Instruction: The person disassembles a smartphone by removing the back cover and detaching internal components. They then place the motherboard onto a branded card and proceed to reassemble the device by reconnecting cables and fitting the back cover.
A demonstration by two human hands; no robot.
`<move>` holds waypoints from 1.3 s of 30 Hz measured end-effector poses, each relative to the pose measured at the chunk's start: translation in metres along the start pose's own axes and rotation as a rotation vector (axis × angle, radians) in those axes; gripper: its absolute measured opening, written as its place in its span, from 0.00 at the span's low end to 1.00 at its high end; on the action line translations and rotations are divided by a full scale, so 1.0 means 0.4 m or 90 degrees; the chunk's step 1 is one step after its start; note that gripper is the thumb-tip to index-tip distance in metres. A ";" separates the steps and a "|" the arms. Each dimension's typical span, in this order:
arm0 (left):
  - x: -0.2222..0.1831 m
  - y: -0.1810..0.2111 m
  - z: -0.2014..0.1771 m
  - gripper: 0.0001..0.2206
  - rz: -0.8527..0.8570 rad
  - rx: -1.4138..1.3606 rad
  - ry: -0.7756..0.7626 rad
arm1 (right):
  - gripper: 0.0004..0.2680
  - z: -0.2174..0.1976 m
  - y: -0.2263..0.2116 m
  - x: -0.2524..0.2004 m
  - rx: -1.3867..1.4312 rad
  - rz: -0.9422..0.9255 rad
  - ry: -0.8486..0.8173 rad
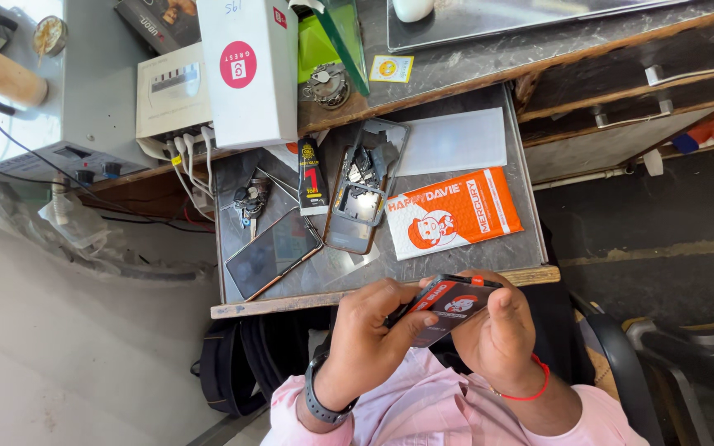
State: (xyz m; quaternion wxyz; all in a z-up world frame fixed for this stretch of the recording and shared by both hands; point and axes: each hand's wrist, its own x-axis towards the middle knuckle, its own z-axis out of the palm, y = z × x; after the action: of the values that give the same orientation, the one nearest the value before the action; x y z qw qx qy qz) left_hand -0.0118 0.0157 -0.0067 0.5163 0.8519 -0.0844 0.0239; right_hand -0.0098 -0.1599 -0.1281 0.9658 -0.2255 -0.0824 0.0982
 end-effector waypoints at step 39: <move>0.205 -0.056 0.012 0.08 -0.009 -0.494 -0.090 | 0.44 0.054 -0.168 0.248 -0.283 0.185 -0.267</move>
State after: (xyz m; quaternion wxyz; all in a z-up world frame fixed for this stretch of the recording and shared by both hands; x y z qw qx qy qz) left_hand 0.0724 0.0121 -0.0181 0.7928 0.5939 -0.1165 -0.0722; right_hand 0.0920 -0.1874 -0.0672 0.8310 -0.4147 -0.2657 0.2585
